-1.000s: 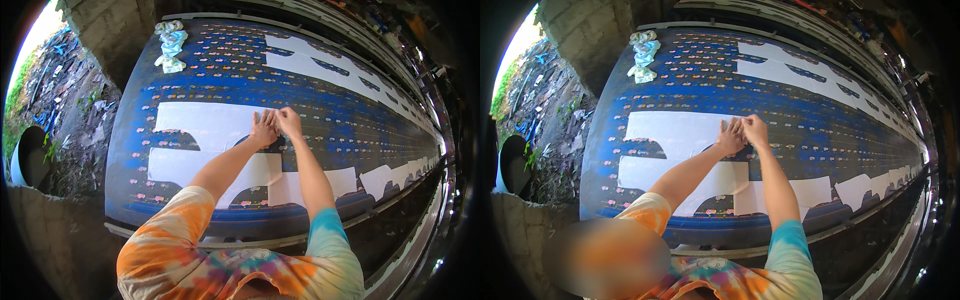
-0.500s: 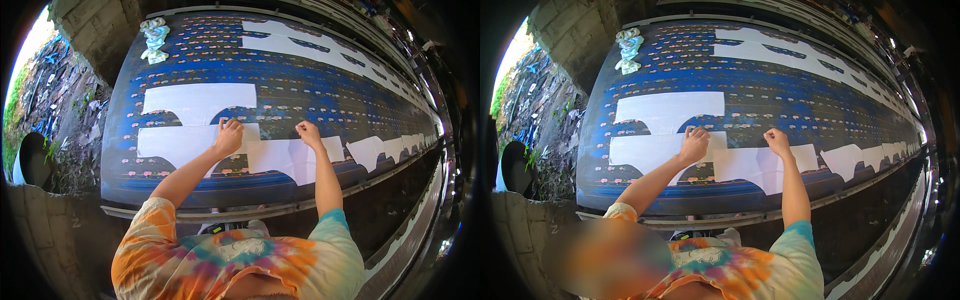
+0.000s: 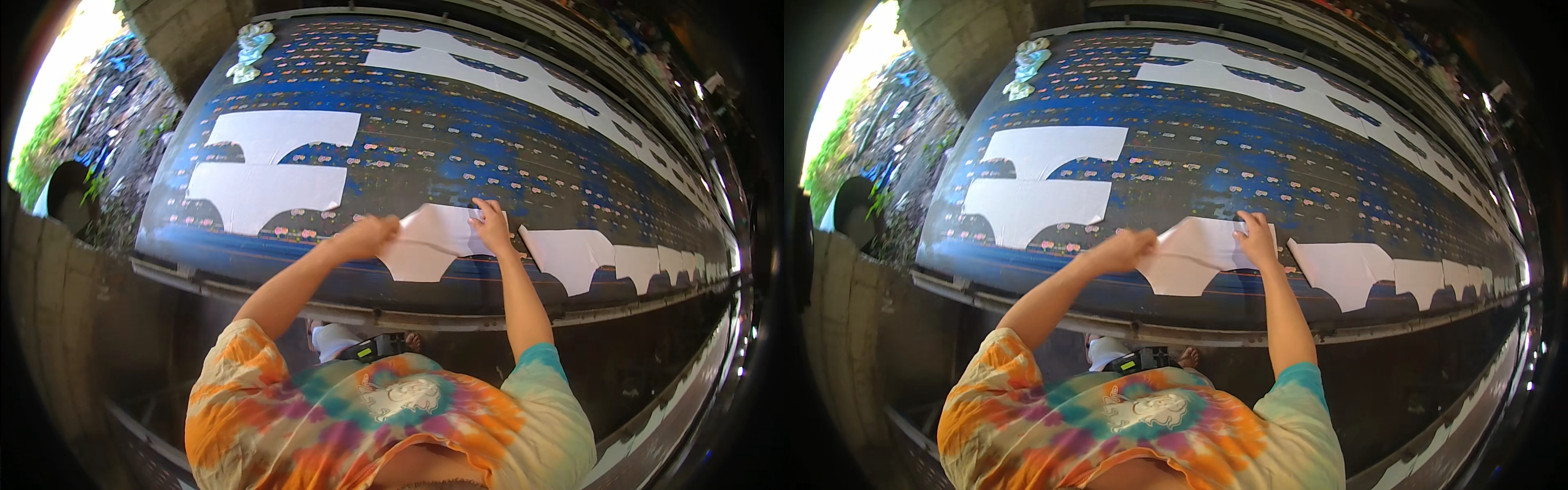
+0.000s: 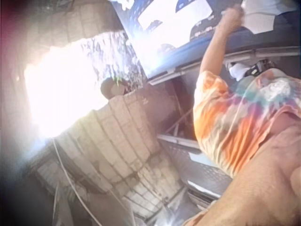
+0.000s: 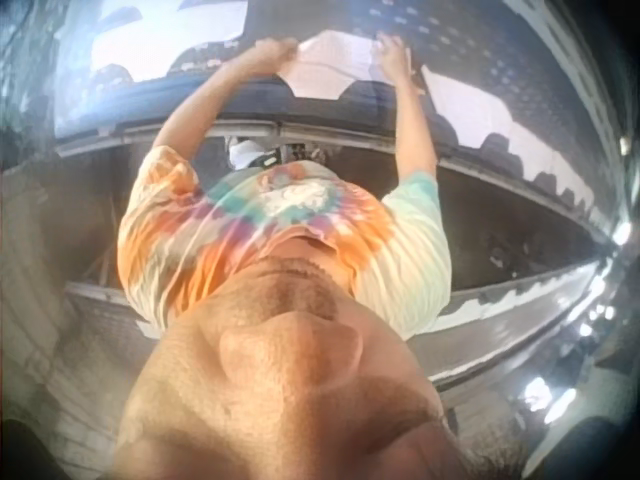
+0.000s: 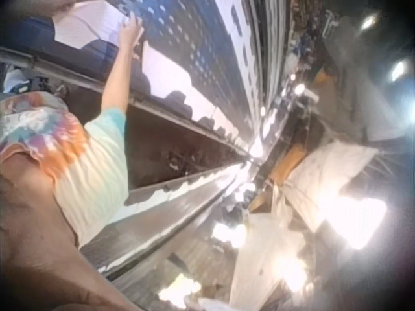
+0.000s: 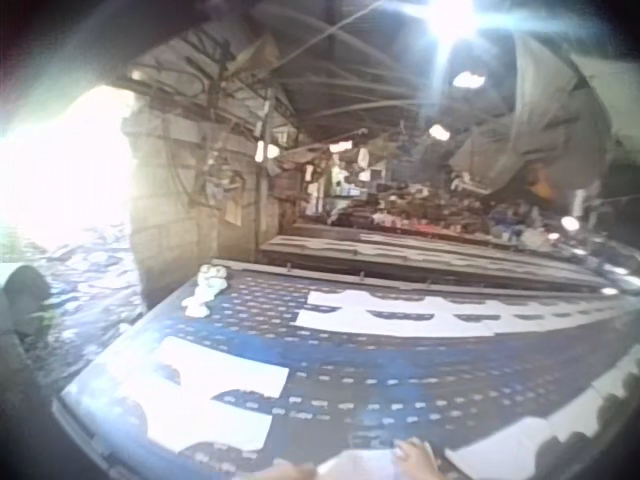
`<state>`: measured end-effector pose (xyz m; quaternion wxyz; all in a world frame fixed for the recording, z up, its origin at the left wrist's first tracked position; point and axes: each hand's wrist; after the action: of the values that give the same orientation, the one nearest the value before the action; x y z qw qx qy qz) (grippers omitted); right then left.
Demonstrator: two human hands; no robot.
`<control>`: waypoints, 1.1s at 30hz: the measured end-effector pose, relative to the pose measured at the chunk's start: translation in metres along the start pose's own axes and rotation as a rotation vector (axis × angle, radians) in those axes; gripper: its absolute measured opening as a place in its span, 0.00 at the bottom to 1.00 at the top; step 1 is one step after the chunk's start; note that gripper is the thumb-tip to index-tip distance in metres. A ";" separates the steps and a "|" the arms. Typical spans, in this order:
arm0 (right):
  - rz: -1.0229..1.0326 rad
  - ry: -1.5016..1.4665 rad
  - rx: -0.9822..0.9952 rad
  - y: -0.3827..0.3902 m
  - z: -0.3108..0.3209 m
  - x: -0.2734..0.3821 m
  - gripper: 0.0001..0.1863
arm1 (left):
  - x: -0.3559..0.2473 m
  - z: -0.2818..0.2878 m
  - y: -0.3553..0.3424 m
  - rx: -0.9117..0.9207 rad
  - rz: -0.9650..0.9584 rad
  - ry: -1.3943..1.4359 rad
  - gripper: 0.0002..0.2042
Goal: The person repeatedly picks up white fabric pieces from a patterned surface, folds them in half, and places them back down in a row. The person handles the items one at a time throughout the clip.
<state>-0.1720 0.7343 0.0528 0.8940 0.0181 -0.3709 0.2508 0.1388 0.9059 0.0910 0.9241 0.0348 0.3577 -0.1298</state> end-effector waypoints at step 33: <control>0.106 -0.183 -0.004 0.131 0.080 -0.076 0.12 | -0.052 -0.063 0.041 -0.067 0.265 0.169 0.05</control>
<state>-0.3303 0.7982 0.0389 0.8420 0.0197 -0.4518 0.2942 0.0716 0.9670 0.0781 0.9004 0.0615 0.4307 0.0086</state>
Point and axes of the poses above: each hand's wrist, its own y-axis away from the middle knuckle, its own z-axis out of the back of the hand, x = y × z, and after that the axes turned 1 degree about -z, right-handed
